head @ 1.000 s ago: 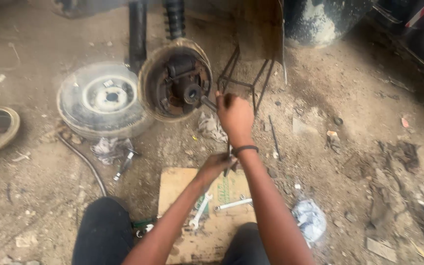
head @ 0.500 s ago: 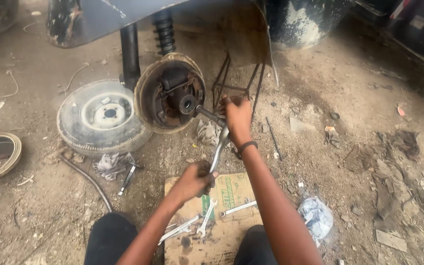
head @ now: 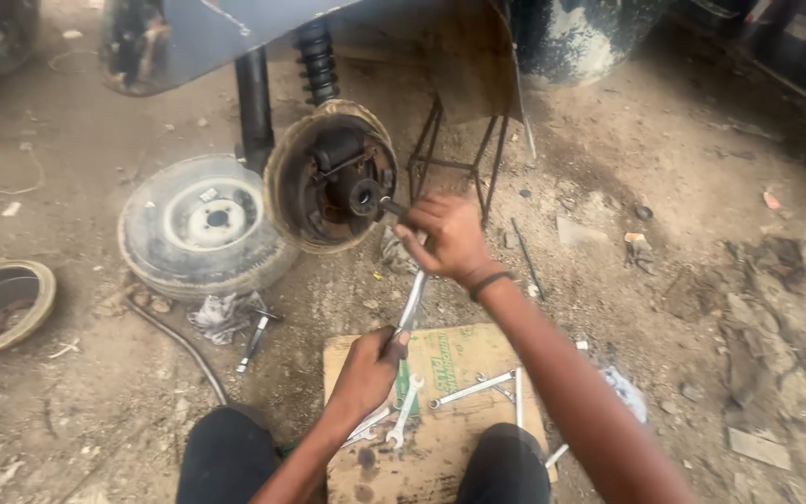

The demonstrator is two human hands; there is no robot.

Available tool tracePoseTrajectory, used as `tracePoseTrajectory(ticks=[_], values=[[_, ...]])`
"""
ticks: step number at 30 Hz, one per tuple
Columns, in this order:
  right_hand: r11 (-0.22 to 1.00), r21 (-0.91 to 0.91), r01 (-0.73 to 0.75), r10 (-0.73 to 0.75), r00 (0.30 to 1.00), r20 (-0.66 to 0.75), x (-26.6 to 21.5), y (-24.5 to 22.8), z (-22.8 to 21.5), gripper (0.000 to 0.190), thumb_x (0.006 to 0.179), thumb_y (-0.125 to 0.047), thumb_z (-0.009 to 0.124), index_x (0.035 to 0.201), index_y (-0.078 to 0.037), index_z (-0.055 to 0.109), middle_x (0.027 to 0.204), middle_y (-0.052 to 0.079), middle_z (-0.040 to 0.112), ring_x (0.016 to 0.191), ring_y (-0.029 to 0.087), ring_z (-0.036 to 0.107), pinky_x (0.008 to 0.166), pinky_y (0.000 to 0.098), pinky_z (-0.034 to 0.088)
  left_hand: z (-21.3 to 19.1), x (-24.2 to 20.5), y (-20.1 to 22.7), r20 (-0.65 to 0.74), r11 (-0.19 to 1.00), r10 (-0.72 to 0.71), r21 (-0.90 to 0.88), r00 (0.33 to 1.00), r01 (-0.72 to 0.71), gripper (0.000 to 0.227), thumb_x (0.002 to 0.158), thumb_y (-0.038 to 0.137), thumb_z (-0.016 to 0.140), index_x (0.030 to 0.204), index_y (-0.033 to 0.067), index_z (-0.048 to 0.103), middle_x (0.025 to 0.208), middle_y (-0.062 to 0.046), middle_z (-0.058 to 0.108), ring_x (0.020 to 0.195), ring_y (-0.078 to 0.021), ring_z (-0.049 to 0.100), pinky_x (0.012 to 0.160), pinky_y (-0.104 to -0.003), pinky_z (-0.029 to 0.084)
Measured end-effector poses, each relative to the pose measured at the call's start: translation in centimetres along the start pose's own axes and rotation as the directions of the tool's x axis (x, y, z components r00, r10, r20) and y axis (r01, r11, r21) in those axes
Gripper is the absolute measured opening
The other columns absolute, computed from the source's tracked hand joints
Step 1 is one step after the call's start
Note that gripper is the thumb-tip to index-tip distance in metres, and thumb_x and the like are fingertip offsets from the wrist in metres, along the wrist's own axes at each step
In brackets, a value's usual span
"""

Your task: The person disassembles a scooter's wheel hub assembly by loosening bolts with a socket wrench and a spanner. After detaching the components, they wipe the metal parts with a cloth and set them on a cardboard sheet.

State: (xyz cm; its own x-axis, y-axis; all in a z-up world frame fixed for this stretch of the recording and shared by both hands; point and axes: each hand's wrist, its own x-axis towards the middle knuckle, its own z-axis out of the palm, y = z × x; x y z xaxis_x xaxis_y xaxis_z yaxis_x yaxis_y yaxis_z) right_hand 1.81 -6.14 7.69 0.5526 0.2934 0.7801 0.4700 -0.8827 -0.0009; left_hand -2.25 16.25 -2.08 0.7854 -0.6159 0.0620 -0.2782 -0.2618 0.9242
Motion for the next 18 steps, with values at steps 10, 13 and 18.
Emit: tracePoseTrajectory(ticks=[10,13,18], values=[[0.978,0.144,-0.153,0.166,0.982,-0.087,-1.1,-0.1,-0.8,0.033,0.098,-0.026,0.054,0.077,-0.004,0.065,0.074,0.011,0.063,0.070,0.027,0.061,0.066,0.0384,0.052,-3.4,1.7,2.3,0.089,0.951,-0.239,-0.181,0.967,0.252,0.034,0.087,0.029,0.074,0.074,-0.0023,0.075,0.057,-0.003,0.055,0.052,-0.0137,0.047,0.050,-0.033,0.035],[0.994,0.054,-0.093,0.091,0.995,0.037,-0.4,-0.9,-2.0,0.033,0.103,-0.029,0.051,0.089,-0.003,0.066,0.087,0.012,0.065,0.086,0.029,0.061,0.077,0.0414,0.051,-3.6,1.5,1.9,0.050,0.976,-0.156,-0.146,0.986,0.162,0.037,0.087,0.032,0.075,0.072,-0.0012,0.076,0.053,-0.003,0.053,0.048,-0.0129,0.044,0.046,-0.033,0.034],[0.931,-0.116,0.347,-0.284,0.884,0.372,-0.7,-1.8,-3.7,0.044,0.103,-0.047,0.045,0.111,-0.013,0.072,0.099,0.008,0.069,0.096,0.022,0.062,0.085,0.0427,0.048,-3.6,0.4,3.2,-0.141,0.995,0.097,-0.010,0.985,-0.100,0.037,0.090,0.031,0.074,0.071,-0.0008,0.073,0.051,-0.002,0.055,0.048,-0.0095,0.041,0.044,-0.034,0.031]])
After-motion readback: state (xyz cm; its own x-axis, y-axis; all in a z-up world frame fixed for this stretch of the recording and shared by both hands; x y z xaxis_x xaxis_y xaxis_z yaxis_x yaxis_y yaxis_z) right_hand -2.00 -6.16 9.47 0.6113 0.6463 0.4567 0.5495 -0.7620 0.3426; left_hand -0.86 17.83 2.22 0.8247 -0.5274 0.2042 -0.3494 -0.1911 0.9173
